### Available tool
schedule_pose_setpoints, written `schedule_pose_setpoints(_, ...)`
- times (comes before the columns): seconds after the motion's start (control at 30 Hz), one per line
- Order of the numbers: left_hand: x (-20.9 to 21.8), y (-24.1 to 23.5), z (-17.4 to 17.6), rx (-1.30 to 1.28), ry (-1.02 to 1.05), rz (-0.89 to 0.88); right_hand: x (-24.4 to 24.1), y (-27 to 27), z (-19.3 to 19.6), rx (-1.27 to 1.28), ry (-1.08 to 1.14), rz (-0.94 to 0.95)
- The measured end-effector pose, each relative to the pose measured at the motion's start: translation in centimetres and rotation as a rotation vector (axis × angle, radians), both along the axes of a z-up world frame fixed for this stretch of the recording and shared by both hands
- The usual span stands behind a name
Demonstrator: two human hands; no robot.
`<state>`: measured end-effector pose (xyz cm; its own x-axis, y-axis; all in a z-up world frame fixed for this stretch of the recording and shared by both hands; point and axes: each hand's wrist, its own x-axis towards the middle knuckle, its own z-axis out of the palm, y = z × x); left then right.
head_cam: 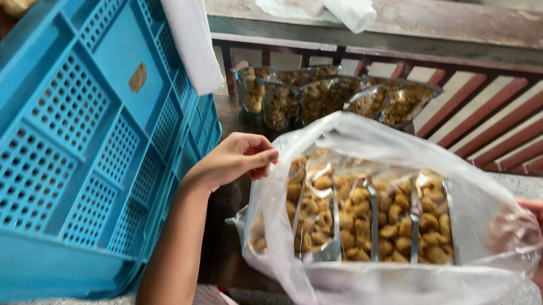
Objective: The person packs small transparent bags of snacks into a larger white plastic bag. They arrange the small bags neatly inside the larger bag and then tie the top of the bag closed.
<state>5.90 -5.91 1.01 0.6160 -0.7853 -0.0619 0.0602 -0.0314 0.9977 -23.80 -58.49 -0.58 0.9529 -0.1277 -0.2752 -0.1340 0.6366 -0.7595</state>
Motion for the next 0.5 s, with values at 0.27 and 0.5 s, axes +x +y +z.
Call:
schedule_pose_setpoints(0.27,16.8,-8.9,-9.5,0.254,-0.954,0.736,4.7,-1.3,2.8,-0.768,0.377,-0.397)
schedule_pose_setpoints(0.5,20.9,-11.9,-14.1,0.665,-1.743,0.669,9.0,-0.8,5.0,-0.691,0.106,-0.366)
